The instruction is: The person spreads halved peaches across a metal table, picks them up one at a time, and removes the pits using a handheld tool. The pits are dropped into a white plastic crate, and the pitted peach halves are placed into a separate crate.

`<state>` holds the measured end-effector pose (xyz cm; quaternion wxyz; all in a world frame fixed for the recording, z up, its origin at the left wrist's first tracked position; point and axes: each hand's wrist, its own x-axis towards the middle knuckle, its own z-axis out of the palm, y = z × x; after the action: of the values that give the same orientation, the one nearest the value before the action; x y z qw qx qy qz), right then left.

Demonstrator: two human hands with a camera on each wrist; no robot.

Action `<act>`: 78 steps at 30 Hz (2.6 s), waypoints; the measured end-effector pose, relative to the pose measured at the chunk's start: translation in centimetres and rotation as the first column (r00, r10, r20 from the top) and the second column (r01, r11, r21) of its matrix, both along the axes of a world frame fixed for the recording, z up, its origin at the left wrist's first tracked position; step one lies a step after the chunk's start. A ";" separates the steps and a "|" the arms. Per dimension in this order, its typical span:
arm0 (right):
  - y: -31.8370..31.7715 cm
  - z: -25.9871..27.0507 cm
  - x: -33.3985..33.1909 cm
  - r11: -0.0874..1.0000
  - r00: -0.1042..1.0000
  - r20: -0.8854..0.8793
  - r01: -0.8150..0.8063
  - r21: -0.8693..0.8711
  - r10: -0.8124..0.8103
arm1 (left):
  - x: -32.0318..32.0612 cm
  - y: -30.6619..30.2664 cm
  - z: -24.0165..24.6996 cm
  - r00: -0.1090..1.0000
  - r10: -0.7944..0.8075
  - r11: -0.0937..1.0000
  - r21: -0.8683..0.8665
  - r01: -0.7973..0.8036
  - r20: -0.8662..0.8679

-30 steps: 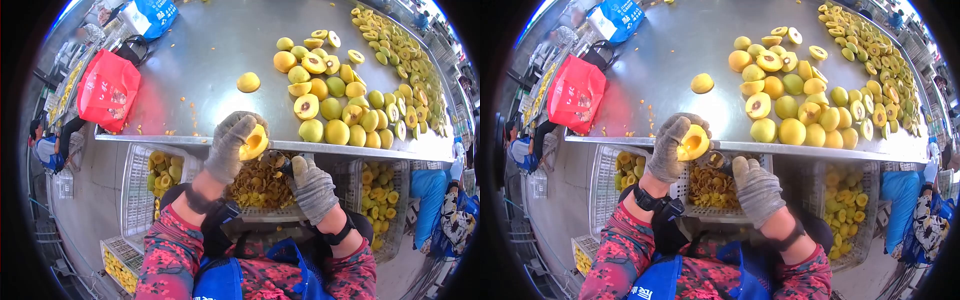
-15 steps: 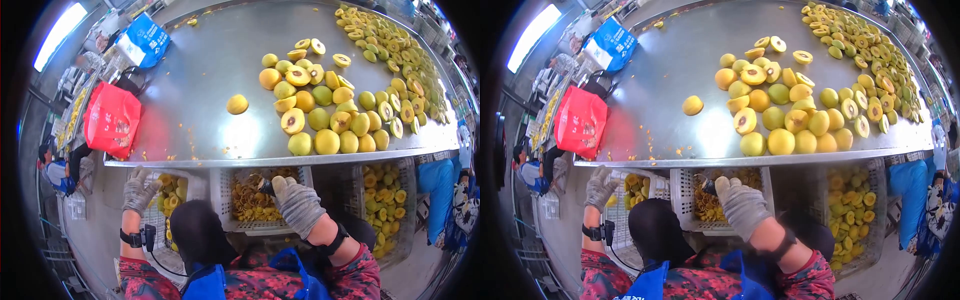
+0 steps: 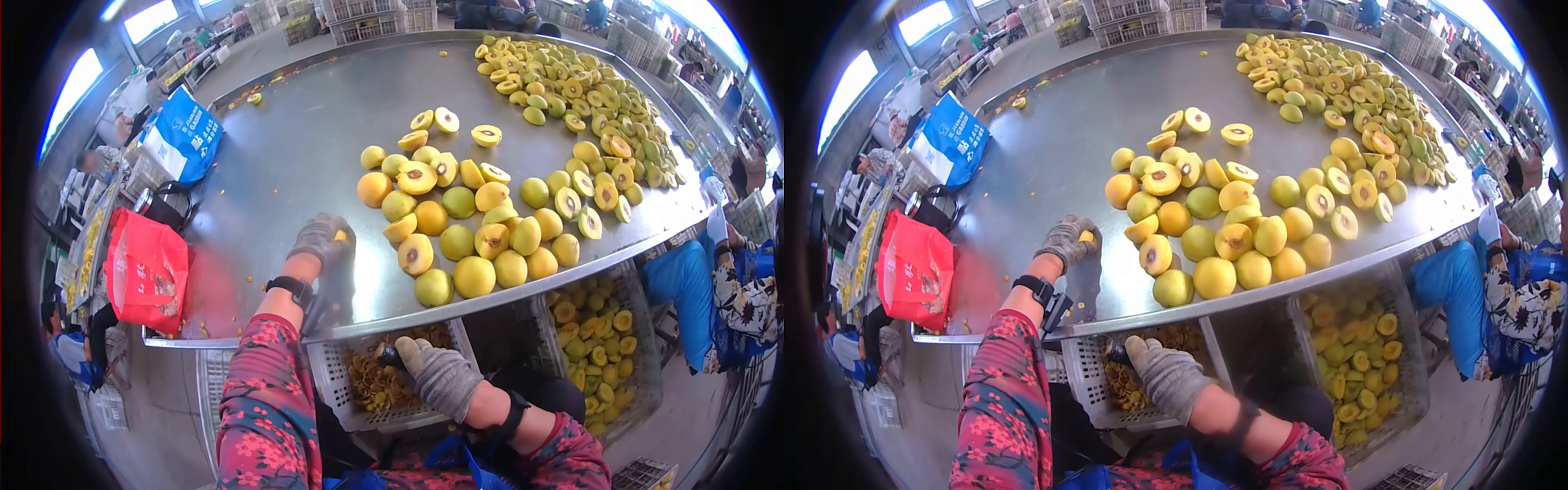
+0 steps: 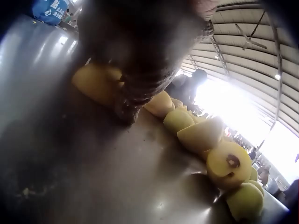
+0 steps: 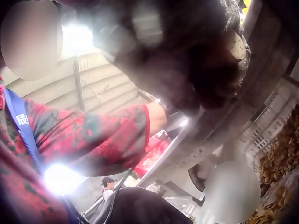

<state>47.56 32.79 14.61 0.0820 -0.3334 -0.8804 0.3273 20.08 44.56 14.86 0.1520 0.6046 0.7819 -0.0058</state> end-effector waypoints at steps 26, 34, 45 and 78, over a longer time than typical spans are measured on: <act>-1.5 -0.5 -2.8 0.945 0.906 -0.343 0.148 -0.290 -0.247 | 11.1 -16.1 1.8 -0.249 -0.215 0.827 0.041 -0.561 0.944; -2.2 -2.4 -4.2 0.967 0.810 -0.540 0.124 -0.224 -0.229 | 12.0 -16.3 1.0 -0.133 -0.297 0.731 0.136 -0.668 0.946; -2.7 -3.3 -4.7 0.929 0.826 -0.511 0.041 -0.367 -0.238 | 10.8 -16.5 0.7 -0.036 -0.319 0.757 0.232 -0.611 0.947; -3.7 -2.3 -3.3 0.723 0.849 -0.443 -0.110 -0.682 -0.289 | 8.1 -15.4 1.8 -0.042 -0.095 0.962 0.081 -0.260 0.995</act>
<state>44.29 29.09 12.36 0.2044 -0.2821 -0.6222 0.7011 28.14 29.13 16.63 0.5916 0.3872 0.4606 0.5367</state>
